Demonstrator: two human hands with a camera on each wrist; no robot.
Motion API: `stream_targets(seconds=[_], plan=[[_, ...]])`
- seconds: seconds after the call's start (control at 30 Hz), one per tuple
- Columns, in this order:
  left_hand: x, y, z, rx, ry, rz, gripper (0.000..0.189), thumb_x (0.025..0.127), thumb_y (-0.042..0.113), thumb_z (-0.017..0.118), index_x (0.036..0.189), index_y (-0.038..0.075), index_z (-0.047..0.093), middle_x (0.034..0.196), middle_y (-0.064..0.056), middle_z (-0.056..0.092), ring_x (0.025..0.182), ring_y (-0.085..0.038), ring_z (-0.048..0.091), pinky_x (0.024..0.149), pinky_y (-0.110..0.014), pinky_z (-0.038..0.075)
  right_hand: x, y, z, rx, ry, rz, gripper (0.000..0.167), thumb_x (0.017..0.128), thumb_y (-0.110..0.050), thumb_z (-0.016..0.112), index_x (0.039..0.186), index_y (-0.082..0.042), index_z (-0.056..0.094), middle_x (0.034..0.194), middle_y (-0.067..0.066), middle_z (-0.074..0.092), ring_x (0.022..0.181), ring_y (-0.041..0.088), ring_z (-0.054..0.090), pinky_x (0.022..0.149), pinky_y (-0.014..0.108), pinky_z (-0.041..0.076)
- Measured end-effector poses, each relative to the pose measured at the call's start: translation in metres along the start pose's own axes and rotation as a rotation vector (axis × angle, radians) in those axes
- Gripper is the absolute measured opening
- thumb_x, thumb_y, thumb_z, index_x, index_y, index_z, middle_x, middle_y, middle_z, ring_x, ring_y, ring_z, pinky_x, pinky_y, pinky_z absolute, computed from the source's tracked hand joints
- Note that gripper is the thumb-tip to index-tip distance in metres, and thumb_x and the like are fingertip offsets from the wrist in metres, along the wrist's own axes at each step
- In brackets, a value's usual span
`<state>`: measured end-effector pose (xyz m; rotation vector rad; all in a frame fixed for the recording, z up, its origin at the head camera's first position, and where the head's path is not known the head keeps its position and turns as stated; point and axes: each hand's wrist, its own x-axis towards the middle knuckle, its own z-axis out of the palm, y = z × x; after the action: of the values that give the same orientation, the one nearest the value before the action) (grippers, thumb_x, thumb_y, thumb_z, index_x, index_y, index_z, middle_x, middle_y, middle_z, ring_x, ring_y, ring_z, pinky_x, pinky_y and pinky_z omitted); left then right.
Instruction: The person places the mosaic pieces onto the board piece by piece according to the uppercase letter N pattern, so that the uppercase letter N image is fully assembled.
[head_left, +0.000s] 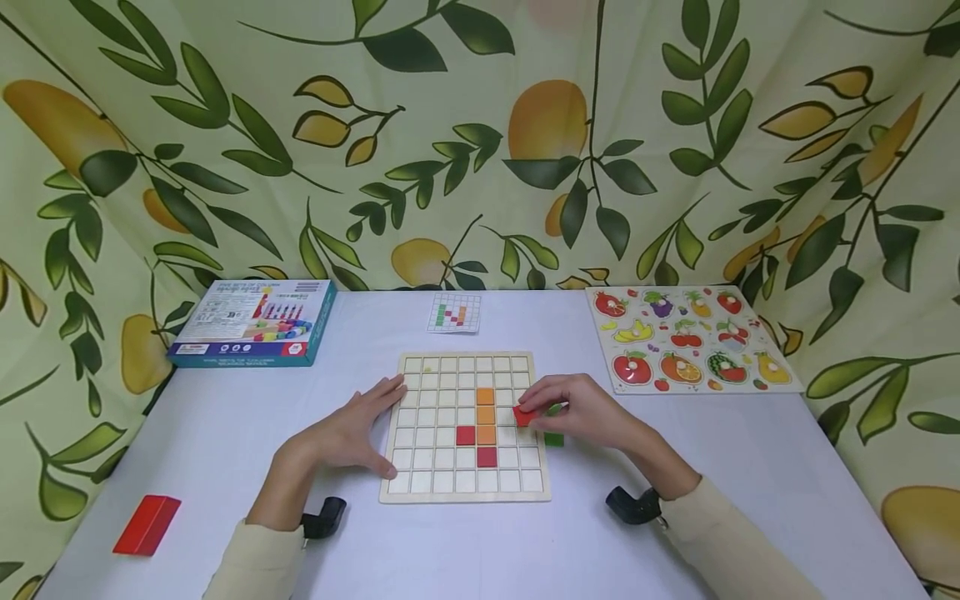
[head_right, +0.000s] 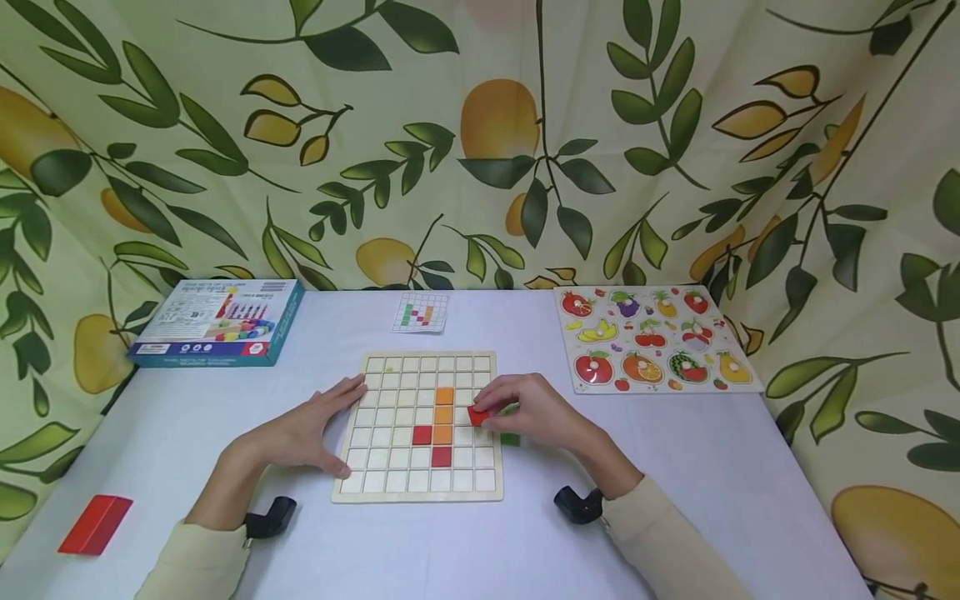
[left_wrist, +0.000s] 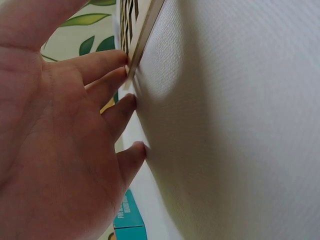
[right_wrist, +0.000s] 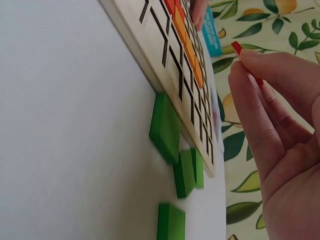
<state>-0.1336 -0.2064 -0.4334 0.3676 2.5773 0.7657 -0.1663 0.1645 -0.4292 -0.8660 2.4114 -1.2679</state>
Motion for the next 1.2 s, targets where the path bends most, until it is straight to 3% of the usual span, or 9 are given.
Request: stream_targets(seconds=[0.27, 0.43, 0.57, 0.9, 1.2], plan=[[0.0, 0.0, -0.001, -0.003, -0.006, -0.001, 0.12, 0.061, 0.035, 0.097, 0.16, 0.008, 0.033, 0.174, -0.006, 0.019, 0.162, -0.036, 0.012, 0.13, -0.062, 0.011, 0.028, -0.008, 0.018, -0.009, -0.001, 0.006, 0.019, 0.086, -0.013, 0.082, 0.105, -0.016, 0.082, 0.109, -0.002, 0.079, 0.104, 0.015, 0.071, 0.089, 0.018, 0.059], [0.0, 0.002, -0.001, -0.006, -0.008, 0.005, 0.12, 0.062, 0.035, 0.096, 0.16, 0.008, 0.032, 0.174, -0.006, 0.019, 0.162, -0.036, 0.012, 0.13, -0.062, 0.01, 0.043, -0.009, 0.031, -0.006, 0.008, 0.037, 0.017, 0.085, -0.016, 0.083, 0.102, -0.018, 0.082, 0.103, -0.004, 0.079, 0.086, 0.008, 0.068, 0.079, 0.019, 0.059], [0.0, 0.002, -0.001, -0.011, -0.01, 0.001, 0.121, 0.061, 0.035, 0.096, 0.16, 0.009, 0.032, 0.174, -0.006, 0.018, 0.162, -0.035, 0.011, 0.131, -0.061, 0.01, 0.053, -0.013, 0.043, -0.021, 0.028, 0.04, 0.017, 0.084, -0.019, 0.084, 0.101, -0.017, 0.082, 0.1, -0.004, 0.079, 0.081, 0.006, 0.065, 0.074, 0.019, 0.057], [0.001, -0.001, -0.001, -0.018, -0.019, 0.005, 0.121, 0.062, 0.038, 0.095, 0.161, 0.01, 0.032, 0.174, -0.005, 0.018, 0.162, -0.036, 0.011, 0.13, -0.064, 0.011, 0.07, -0.025, 0.07, -0.154, 0.063, 0.051, 0.017, 0.083, -0.027, 0.086, 0.099, -0.021, 0.083, 0.099, -0.007, 0.079, 0.085, 0.006, 0.062, 0.071, 0.018, 0.051], [-0.001, -0.001, -0.003, -0.028, -0.026, -0.009, 0.12, 0.063, 0.035, 0.096, 0.161, 0.011, 0.031, 0.174, -0.004, 0.016, 0.162, -0.037, 0.009, 0.129, -0.066, 0.012, 0.078, -0.034, 0.08, -0.276, 0.056, 0.078, 0.017, 0.082, -0.027, 0.086, 0.098, -0.022, 0.084, 0.097, -0.007, 0.081, 0.097, 0.011, 0.069, 0.082, 0.025, 0.053]])
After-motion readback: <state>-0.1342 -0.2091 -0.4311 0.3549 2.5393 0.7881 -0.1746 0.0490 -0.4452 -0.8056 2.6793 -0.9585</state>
